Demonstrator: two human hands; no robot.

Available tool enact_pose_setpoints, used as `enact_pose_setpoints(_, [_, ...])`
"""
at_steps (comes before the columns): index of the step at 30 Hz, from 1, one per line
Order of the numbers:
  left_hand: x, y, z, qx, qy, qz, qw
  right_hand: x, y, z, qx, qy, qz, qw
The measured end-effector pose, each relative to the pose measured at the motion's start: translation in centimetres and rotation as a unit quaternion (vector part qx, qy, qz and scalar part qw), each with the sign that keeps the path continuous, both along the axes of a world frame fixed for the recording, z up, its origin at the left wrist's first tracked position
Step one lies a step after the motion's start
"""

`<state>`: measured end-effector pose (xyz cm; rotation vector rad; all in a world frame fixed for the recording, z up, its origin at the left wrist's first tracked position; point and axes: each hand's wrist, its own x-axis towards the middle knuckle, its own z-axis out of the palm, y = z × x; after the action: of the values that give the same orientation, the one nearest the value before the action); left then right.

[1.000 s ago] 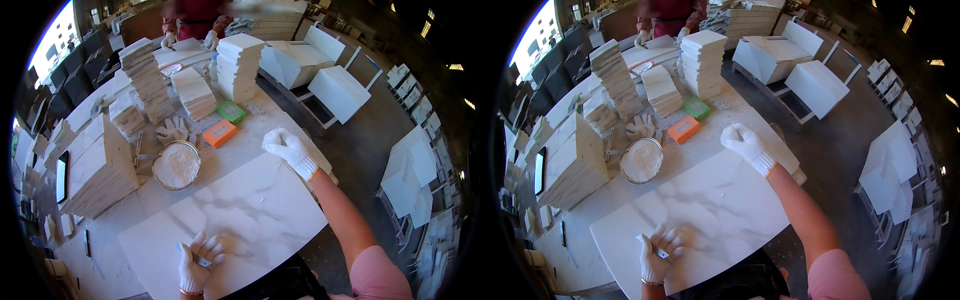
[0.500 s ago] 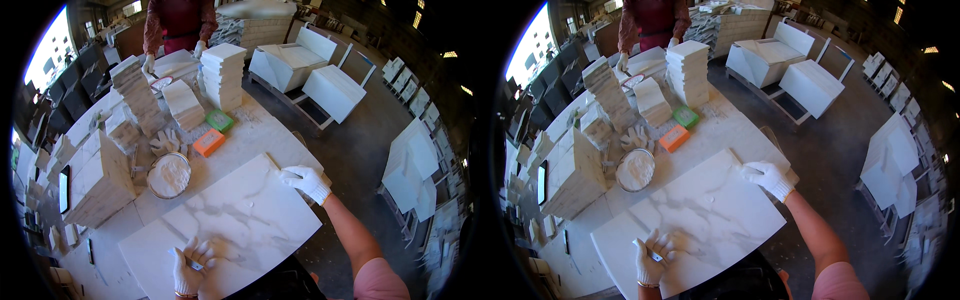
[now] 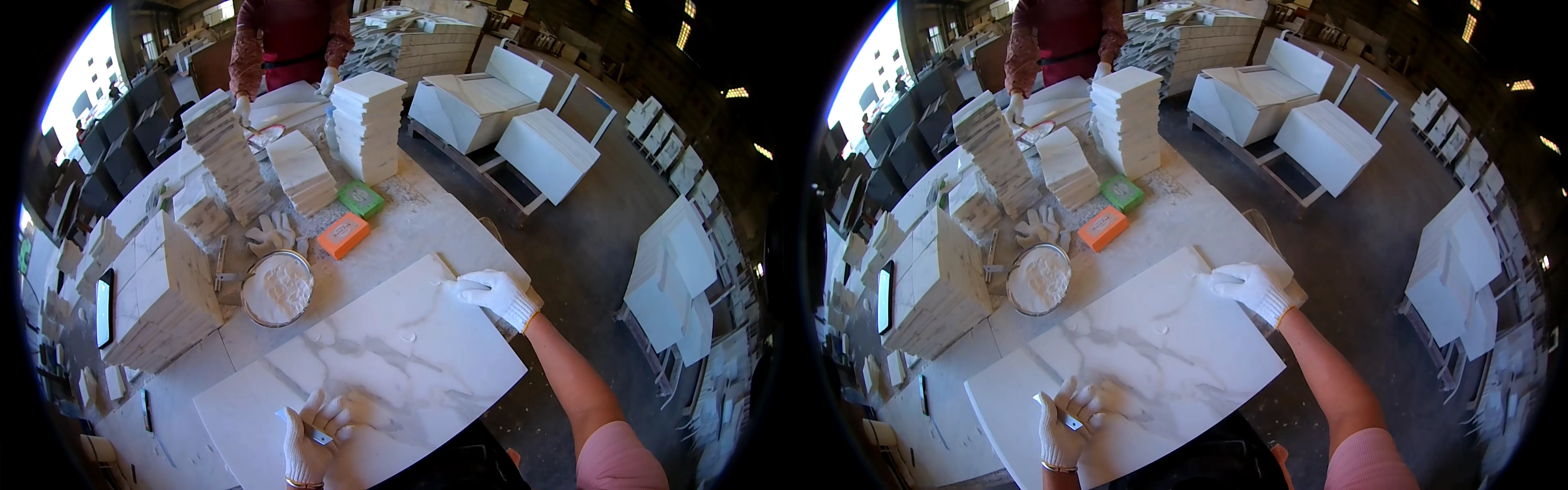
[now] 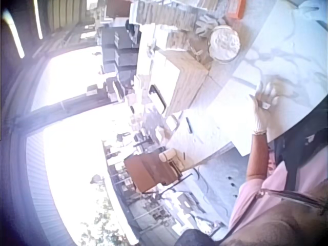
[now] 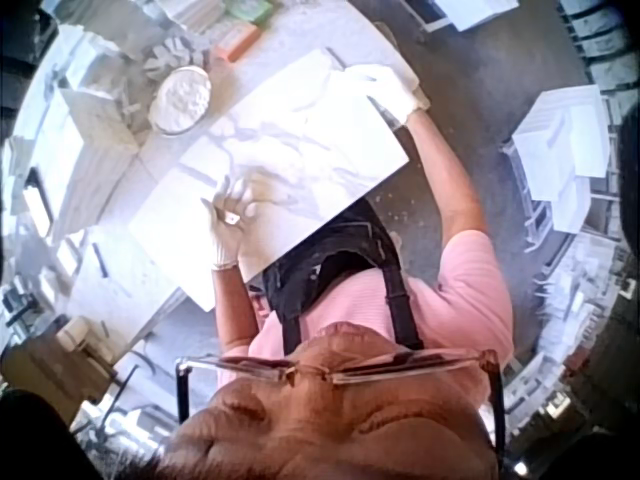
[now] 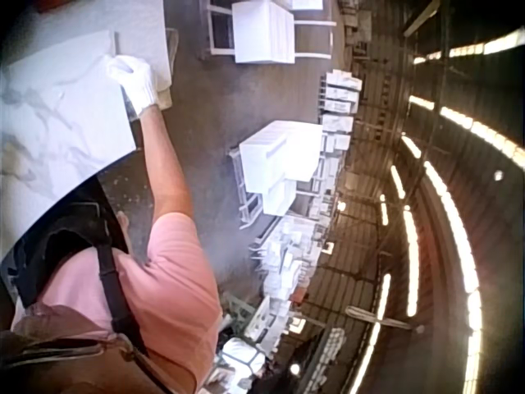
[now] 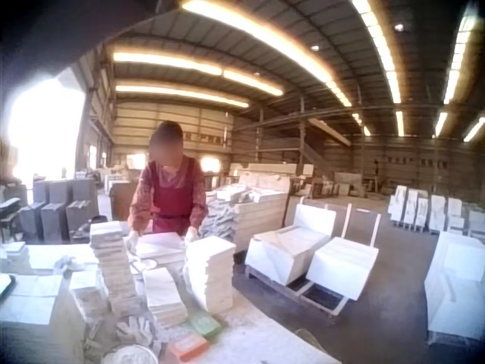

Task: The person uses a small metal spatula to scoop white paste from a bowl and applies it to small defects on a large marble-patterned tile. They smooth the paste into the surface and occasionally wipe the tile with a cloth. A coworker stacks similar tiles in the background.

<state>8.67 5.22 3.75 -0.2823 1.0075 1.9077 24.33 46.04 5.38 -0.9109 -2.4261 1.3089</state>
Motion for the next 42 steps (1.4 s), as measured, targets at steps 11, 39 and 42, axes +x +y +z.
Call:
enact_pose_setpoints(11, [0.1,-0.1,-0.1,0.004,-0.002,0.007,1.000,-0.3,-0.1,0.4,-0.043,0.016,-0.001,0.999])
enact_pose_setpoints(39, [0.0,-0.3,0.2,0.024,-0.022,0.001,0.999,-1.2,-0.5,1.1,-0.072,0.017,0.005,0.997])
enact_pose_setpoints(42, [0.0,-0.3,0.1,0.027,-0.024,0.001,0.999,-1.1,-0.5,1.0,-0.082,0.023,-0.002,0.996])
